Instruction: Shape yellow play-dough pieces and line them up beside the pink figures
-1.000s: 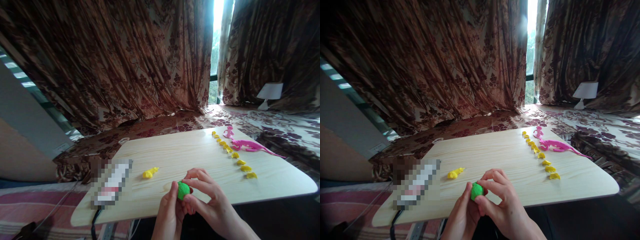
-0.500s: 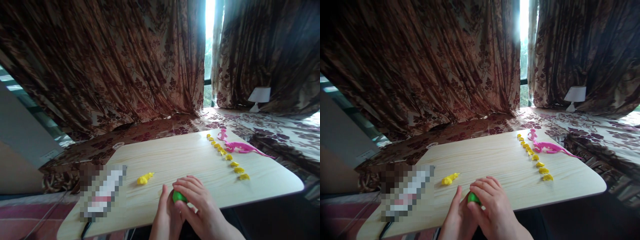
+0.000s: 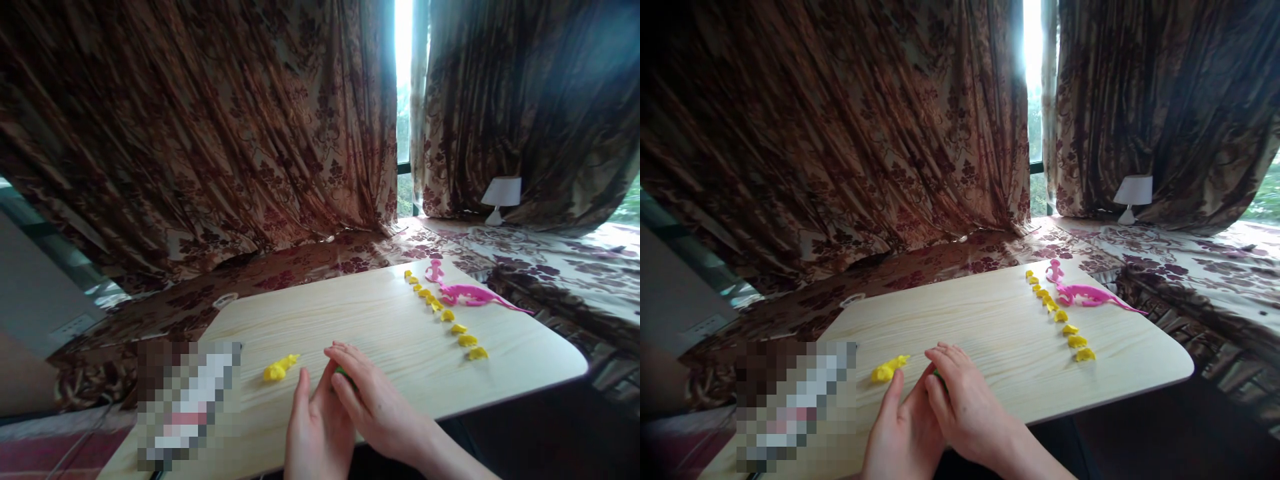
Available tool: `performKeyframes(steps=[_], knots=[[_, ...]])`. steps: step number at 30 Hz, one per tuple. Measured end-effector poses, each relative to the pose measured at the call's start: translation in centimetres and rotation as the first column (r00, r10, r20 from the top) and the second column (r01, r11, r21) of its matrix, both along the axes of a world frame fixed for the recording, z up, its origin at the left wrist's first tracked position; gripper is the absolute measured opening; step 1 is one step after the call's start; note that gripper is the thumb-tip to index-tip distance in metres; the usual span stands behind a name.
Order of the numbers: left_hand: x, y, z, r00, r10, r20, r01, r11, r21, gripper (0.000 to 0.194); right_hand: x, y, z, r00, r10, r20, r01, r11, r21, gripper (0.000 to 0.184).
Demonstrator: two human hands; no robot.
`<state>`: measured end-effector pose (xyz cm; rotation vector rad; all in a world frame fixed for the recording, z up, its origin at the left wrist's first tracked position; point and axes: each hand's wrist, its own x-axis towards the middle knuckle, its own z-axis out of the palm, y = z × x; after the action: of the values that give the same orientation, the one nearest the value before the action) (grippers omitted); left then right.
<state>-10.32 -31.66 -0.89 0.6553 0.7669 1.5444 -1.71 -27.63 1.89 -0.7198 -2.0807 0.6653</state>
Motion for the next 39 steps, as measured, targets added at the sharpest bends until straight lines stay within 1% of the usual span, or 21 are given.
performKeyframes(steps=[1, 3, 5, 6, 7, 8, 9, 11, 12, 14, 16, 18, 20, 24, 26, 27, 29, 31, 34, 37, 39], knots=[[0.0, 0.4, 0.1, 0.997, 0.038, -0.061, -0.039, 0.999, -0.016, 0.062, -0.1, 0.7, -0.3, 0.999, 0.011, 0.034, -0.012, 0.999, 0.053, 0.04], [-0.1, 1.0, 0.1, 0.975, 0.141, -0.172, -0.146, 0.989, -0.019, 0.058, 0.0, 2.2, -0.9, 0.996, -0.01, 0.091, 0.0, 0.993, 0.116, 0.044], [-0.5, 1.1, -0.1, 0.891, 0.233, -0.39, -0.236, 0.971, 0.043, 0.053, 0.8, 3.6, -1.4, 0.988, -0.03, 0.15, 0.01, 0.991, 0.137, 0.048], [-1.1, 0.8, -0.3, 0.753, 0.289, -0.592, -0.266, 0.955, 0.129, 0.052, 1.5, 3.9, -1.6, 0.983, -0.035, 0.183, 0.009, 0.99, 0.142, 0.049], [-1.9, 0.4, -0.7, 0.542, 0.349, -0.764, -0.269, 0.934, 0.236, 0.05, 2.3, 3.9, -1.8, 0.975, -0.036, 0.217, 0.003, 0.989, 0.148, 0.047], [-2.8, -0.1, -1.2, 0.313, 0.406, -0.859, -0.237, 0.909, 0.343, 0.047, 3.1, 3.6, -2.0, 0.968, -0.028, 0.249, -0.011, 0.988, 0.153, 0.045], [-3.9, -0.7, -1.9, 0.119, 0.437, -0.892, -0.18, 0.893, 0.413, 0.043, 3.7, 3.1, -2.1, 0.959, -0.012, 0.282, -0.034, 0.987, 0.16, 0.042], [-5.8, -1.9, -3.4, -0.184, 0.42, -0.889, 0.005, 0.905, 0.426, 0.038, 4.1, 2.1, -2.0, 0.933, 0.007, 0.359, -0.078, 0.98, 0.181, 0.035], [-6.5, -2.4, -4.2, -0.324, 0.456, -0.829, 0.095, 0.888, 0.451, 0.039, 3.8, 1.9, -1.8, 0.912, -0.006, 0.409, -0.085, 0.975, 0.205, 0.033], [-7.2, -3.3, -5.3, -0.531, 0.497, -0.686, 0.194, 0.86, 0.472, 0.051, 2.7, 2.8, -1.4, 0.87, -0.095, 0.483, -0.024, 0.972, 0.234, 0.033], [-7.2, -3.8, -5.8, -0.641, 0.503, -0.58, 0.228, 0.846, 0.482, 0.064, 2.0, 4.9, -1.1, 0.854, -0.202, 0.48, 0.1, 0.968, 0.229, 0.04], [-7.0, -4.0, -5.9, -0.685, 0.497, -0.534, 0.231, 0.842, 0.488, 0.07, 2.7, 6.5, -1.3, 0.827, -0.292, 0.481, 0.207, 0.953, 0.222, 0.046], [-6.8, -4.1, -5.8, -0.696, 0.503, -0.513, 0.232, 0.833, 0.502, 0.073, 4.5, 6.1, -2.0, 0.806, -0.32, 0.498, 0.24, 0.946, 0.22, 0.046], [-6.6, -4.3, -5.9, -0.691, 0.496, -0.525, 0.211, 0.834, 0.51, 0.073, 6.8, 0.6, -3.7, 0.798, -0.244, 0.552, 0.144, 0.965, 0.218, 0.051], [-6.4, -4.5, -5.8, -0.688, 0.469, -0.554, 0.184, 0.851, 0.492, 0.072, 5.6, -1.2, -3.6, 0.826, -0.197, 0.528, 0.075, 0.967, 0.243, 0.046], [-6.3, -4.7, -5.8, -0.686, 0.457, -0.567, 0.174, 0.859, 0.481, 0.07, 4.5, -1.2, -3.3, 0.836, -0.194, 0.513, 0.077, 0.967, 0.242, 0.044], [-6.2, -4.8, -5.6, -0.686, 0.438, -0.581, 0.164, 0.871, 0.462, 0.068, 2.3, 0.6, -2.6, 0.832, -0.258, 0.492, 0.167, 0.961, 0.222, 0.042], [-6.2, -4.8, -5.5, -0.689, 0.432, -0.582, 0.166, 0.875, 0.454, 0.067, 1.5, 3.6, -2.0, 0.82, -0.317, 0.478, 0.243, 0.947, 0.21, 0.043], [-6.5, -4.5, -5.6, -0.685, 0.465, -0.56, 0.186, 0.856, 0.483, 0.068, 3.6, 5.8, -2.2, 0.79, -0.379, 0.482, 0.326, 0.925, 0.194, 0.04], [-6.6, -4.4, -5.9, -0.674, 0.483, -0.559, 0.194, 0.846, 0.497, 0.068, 6.6, 3.1, -3.4, 0.776, -0.373, 0.508, 0.319, 0.928, 0.194, 0.044], [-6.4, -4.5, -5.9, -0.667, 0.455, -0.59, 0.166, 0.863, 0.478, 0.067, 6.8, 0.3, -3.8, 0.788, -0.32, 0.525, 0.25, 0.947, 0.202, 0.046]])
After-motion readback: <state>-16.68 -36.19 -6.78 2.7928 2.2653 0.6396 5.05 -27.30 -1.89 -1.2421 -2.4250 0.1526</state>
